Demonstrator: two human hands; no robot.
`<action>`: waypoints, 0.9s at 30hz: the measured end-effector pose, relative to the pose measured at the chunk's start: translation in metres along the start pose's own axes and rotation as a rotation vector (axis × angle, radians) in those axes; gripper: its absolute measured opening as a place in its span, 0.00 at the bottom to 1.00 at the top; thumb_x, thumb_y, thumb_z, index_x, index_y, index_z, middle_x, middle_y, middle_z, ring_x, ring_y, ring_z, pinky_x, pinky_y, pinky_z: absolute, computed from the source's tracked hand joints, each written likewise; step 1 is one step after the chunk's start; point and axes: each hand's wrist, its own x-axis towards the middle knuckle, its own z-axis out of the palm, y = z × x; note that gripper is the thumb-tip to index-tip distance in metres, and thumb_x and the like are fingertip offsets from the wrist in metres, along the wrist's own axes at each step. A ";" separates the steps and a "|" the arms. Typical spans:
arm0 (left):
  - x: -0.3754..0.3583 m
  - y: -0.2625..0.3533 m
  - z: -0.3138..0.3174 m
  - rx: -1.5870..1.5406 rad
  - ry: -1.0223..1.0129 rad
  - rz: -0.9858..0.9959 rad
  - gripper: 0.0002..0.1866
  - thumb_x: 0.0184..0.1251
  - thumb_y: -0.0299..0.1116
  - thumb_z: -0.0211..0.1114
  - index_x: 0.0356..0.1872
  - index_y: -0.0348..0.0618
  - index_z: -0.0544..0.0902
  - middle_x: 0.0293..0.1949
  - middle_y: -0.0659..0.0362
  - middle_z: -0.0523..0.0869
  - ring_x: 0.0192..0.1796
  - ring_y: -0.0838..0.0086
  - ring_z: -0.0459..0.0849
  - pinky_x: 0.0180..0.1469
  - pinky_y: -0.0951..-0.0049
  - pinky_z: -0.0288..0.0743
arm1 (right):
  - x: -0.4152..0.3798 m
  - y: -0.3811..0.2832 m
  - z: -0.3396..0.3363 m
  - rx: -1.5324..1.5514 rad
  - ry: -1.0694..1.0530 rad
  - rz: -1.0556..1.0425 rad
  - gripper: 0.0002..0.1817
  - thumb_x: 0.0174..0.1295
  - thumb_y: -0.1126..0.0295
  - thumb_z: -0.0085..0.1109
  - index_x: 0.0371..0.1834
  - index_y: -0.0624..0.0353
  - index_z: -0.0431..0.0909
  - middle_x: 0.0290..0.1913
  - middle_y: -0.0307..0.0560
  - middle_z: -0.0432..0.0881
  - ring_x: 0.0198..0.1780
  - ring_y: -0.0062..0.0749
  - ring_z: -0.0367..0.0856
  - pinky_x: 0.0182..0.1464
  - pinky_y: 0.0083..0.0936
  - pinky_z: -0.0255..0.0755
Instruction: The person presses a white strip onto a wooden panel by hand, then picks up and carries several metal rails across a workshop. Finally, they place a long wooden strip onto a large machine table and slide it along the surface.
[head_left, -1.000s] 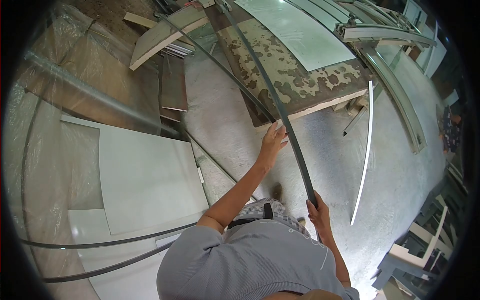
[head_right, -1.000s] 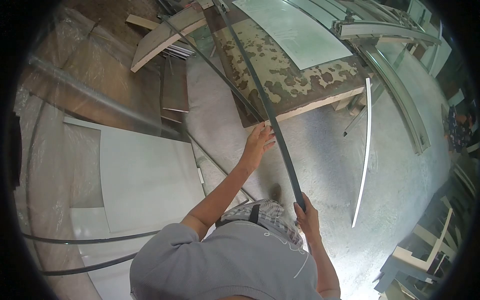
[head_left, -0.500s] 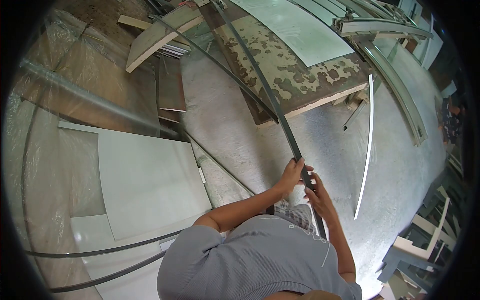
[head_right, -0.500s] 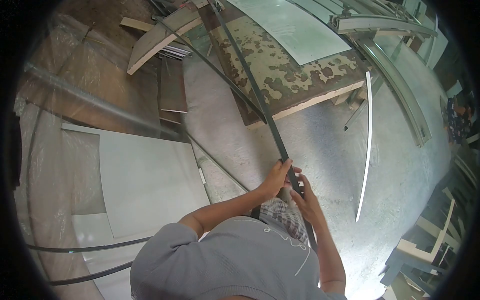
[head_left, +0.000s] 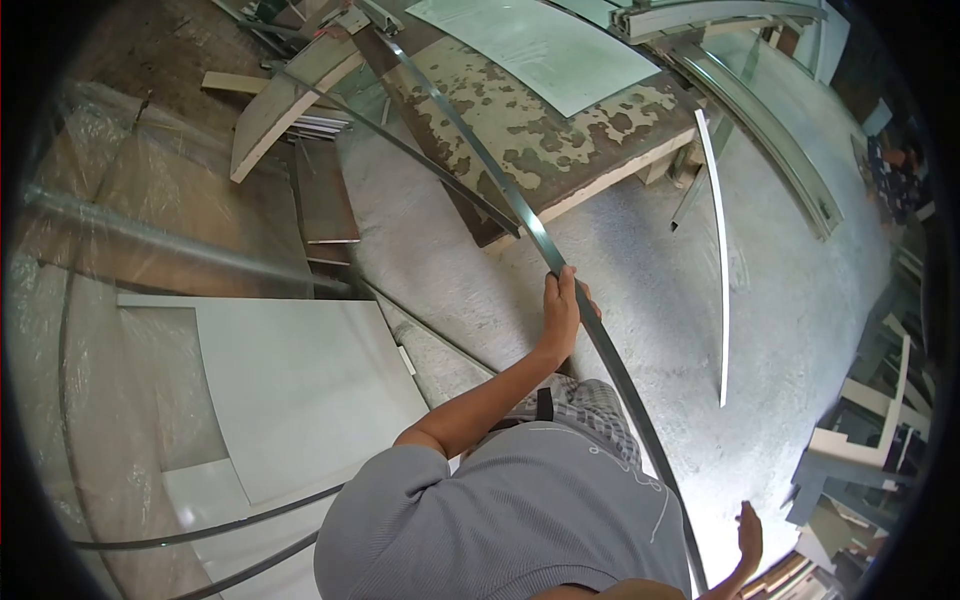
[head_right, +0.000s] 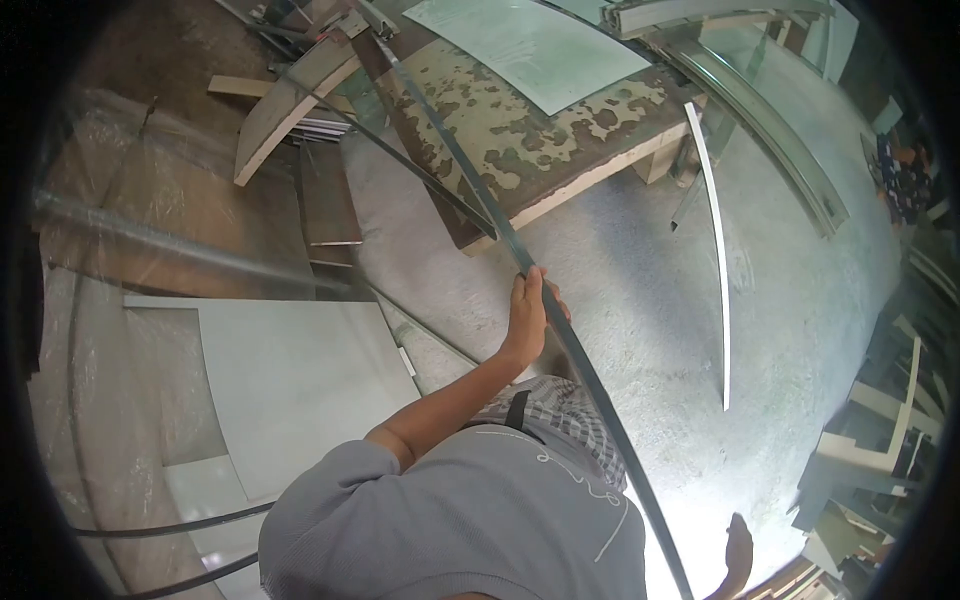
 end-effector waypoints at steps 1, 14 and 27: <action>0.000 0.000 0.004 0.006 -0.009 -0.008 0.25 0.73 0.50 0.41 0.51 0.33 0.62 0.25 0.58 0.72 0.20 0.73 0.76 0.24 0.72 0.74 | -0.014 0.017 -0.001 0.007 0.000 0.010 0.33 0.68 0.45 0.38 0.62 0.62 0.67 0.53 0.57 0.77 0.53 0.41 0.76 0.51 0.34 0.70; 0.010 0.017 0.030 -0.146 0.021 0.008 0.22 0.74 0.47 0.41 0.50 0.36 0.63 0.24 0.60 0.70 0.20 0.72 0.72 0.25 0.68 0.72 | -0.072 0.076 0.022 0.456 -0.167 0.154 0.38 0.65 0.39 0.37 0.55 0.68 0.73 0.34 0.50 0.80 0.35 0.28 0.76 0.39 0.20 0.68; -0.014 0.005 0.027 -0.101 0.037 0.010 0.24 0.74 0.49 0.41 0.52 0.34 0.61 0.25 0.59 0.69 0.21 0.73 0.73 0.26 0.70 0.74 | -0.049 0.068 0.036 0.441 -0.263 0.123 0.37 0.67 0.41 0.34 0.53 0.67 0.74 0.30 0.45 0.77 0.31 0.24 0.72 0.34 0.18 0.65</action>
